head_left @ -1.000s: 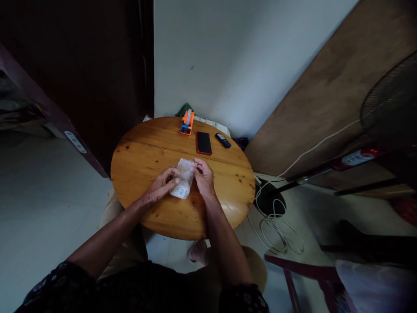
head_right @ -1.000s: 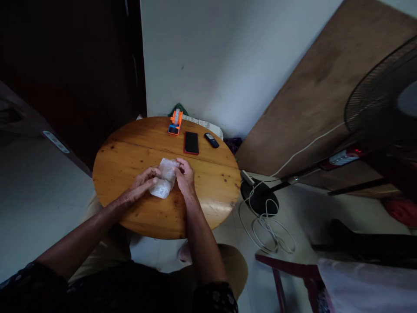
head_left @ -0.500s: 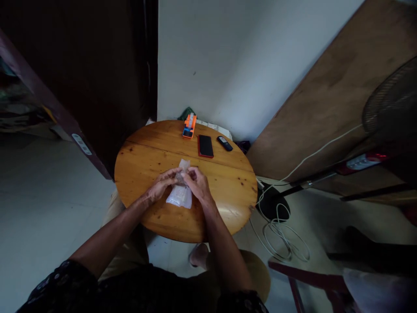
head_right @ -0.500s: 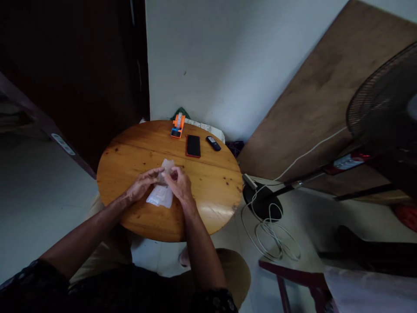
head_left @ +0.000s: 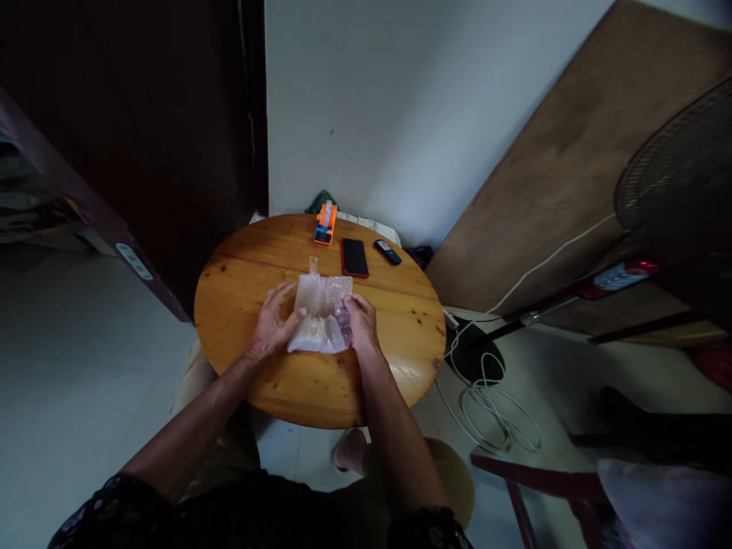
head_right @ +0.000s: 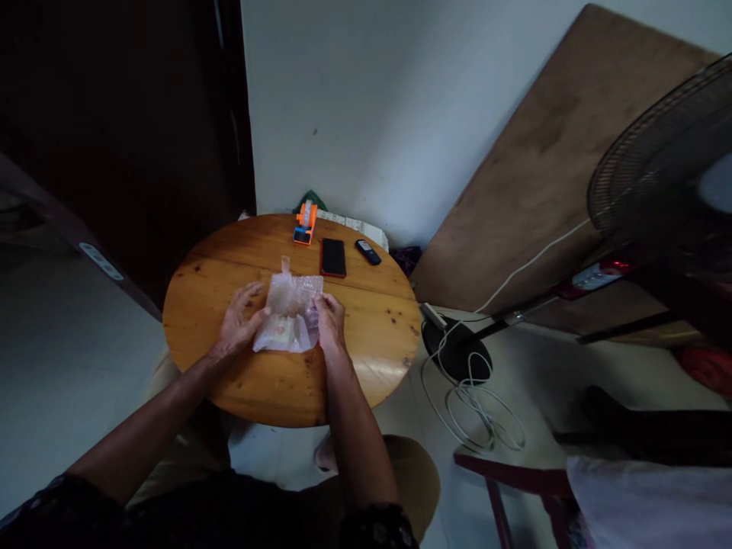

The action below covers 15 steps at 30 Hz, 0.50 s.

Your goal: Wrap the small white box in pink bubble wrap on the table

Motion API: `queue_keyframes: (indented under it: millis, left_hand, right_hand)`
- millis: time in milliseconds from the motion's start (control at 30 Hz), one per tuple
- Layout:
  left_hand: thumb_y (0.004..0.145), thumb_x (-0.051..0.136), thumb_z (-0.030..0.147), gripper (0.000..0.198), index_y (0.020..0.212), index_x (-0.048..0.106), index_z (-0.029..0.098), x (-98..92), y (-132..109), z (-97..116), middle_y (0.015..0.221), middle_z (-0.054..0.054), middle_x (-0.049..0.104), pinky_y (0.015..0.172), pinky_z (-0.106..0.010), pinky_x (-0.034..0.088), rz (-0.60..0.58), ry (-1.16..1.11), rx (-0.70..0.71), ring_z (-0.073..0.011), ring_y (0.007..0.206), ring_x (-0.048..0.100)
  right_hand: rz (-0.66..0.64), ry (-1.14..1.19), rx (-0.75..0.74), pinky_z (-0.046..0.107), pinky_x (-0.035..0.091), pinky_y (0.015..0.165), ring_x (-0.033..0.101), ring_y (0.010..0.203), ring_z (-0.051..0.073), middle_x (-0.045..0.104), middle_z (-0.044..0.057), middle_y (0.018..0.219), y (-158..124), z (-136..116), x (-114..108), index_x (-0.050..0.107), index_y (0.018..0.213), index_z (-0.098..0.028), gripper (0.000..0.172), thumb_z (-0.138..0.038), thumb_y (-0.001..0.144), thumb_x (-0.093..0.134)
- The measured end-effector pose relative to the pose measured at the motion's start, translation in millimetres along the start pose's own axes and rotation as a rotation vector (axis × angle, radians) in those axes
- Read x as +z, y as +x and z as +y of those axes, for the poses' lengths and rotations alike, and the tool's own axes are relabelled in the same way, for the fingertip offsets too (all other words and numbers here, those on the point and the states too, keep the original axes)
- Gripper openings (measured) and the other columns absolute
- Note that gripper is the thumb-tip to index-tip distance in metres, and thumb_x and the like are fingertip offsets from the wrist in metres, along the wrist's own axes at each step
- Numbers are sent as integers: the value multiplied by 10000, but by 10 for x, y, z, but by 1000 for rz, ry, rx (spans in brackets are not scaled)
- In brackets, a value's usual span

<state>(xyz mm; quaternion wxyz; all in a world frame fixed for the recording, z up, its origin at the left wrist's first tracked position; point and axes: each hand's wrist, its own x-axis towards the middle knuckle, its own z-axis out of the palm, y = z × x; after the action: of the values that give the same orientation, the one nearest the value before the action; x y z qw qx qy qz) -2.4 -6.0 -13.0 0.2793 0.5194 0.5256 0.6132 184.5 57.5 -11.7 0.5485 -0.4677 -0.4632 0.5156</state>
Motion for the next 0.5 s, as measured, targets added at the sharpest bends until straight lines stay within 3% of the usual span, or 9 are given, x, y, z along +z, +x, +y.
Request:
queue_keyframes:
  millis: [100,233,367,500]
  left_hand:
    - [714,738,447,506,1137,683,176,2,-63,17,1016,-89,681,885,-379,506,-63,216,99,-236,941,622]
    - [751,653,355,228,882,709,177,22,-86,-63,824,-41,679,697,-279,491,-118,193,13,-171,735,609]
    - [731,602,360,196,770,660,177,-7,-4,-166,685,-2,637,590,-239,441,64,-9,-162,-140,620,566]
    - [684,604,319,245,890,603,186,-57,121,-259,699,12,628,599,-232,448,287,-208,-286,-123,597,563]
  right_hand:
    - [23,-17,-52,235,345,537,449,572,113,520,-52,610,-5,0,16,612,703,-198,286,-474,686,683]
    - [31,-78,-72,241,340,533,440,557,116,528,-50,604,18,-19,-14,624,728,-199,276,-474,718,646]
    - [111,-218,-134,255,389,563,483,581,136,557,-38,613,110,13,-117,634,760,-196,249,-440,731,590]
    - [227,-378,-154,284,442,604,553,605,168,605,-25,658,231,97,-246,649,950,-183,321,-382,719,548]
